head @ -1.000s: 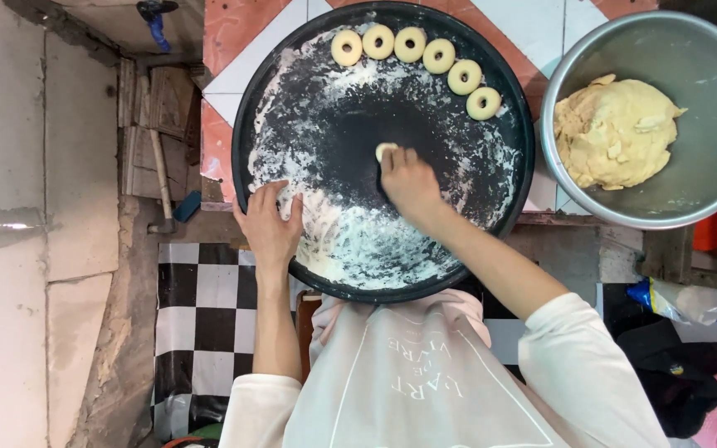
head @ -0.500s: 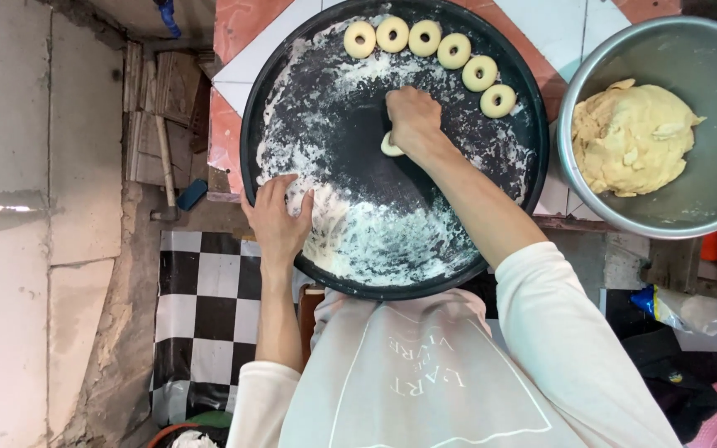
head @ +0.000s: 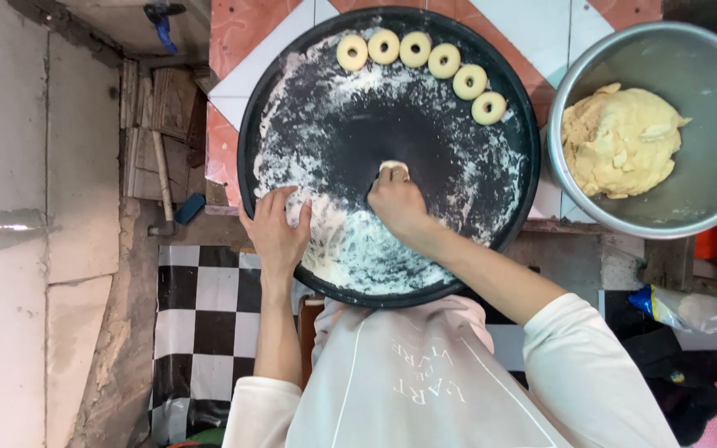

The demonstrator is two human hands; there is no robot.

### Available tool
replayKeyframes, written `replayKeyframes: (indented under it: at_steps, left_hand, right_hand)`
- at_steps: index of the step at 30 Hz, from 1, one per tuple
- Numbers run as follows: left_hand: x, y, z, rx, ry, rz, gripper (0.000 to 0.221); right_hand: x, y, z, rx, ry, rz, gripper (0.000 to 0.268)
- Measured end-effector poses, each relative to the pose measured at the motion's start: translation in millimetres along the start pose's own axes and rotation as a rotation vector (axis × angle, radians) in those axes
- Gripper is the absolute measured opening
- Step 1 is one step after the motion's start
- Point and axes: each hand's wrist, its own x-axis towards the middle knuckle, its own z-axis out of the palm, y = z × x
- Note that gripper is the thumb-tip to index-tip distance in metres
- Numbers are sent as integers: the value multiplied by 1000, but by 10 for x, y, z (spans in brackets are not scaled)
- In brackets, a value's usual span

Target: Forming donut shapes by rolling small pieces of dough and pressing them onto a floured tray.

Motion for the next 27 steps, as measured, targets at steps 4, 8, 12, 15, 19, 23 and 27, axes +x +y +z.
replayKeyframes:
  at_steps: [4, 8, 12, 15, 19, 23, 27]
  left_hand:
    - [18, 1, -17, -1, -29, -29, 30]
    - [54, 67, -72, -16, -14, -16, 28]
    - [37, 74, -85, -30, 8, -26, 28]
    - [2, 70, -73, -48, 18, -27, 29]
    - [13, 89, -90, -53, 1, -63, 28]
    - [10, 99, -78, -47, -5, -71, 27]
    - [19, 45, 6, 10, 6, -51, 28]
  right_hand:
    - [803, 267, -411, 305, -365, 115, 18]
    - [1292, 653, -321, 520, -700, 196, 43]
    - [1129, 377, 468, 552, -657, 233, 16]
    - [919, 291, 491, 462, -583, 113, 15]
    - [514, 404, 269, 504, -352, 77, 19]
    - [164, 450, -378, 193, -49, 86, 18]
    - [-7, -21, 150, 32, -56, 101, 8]
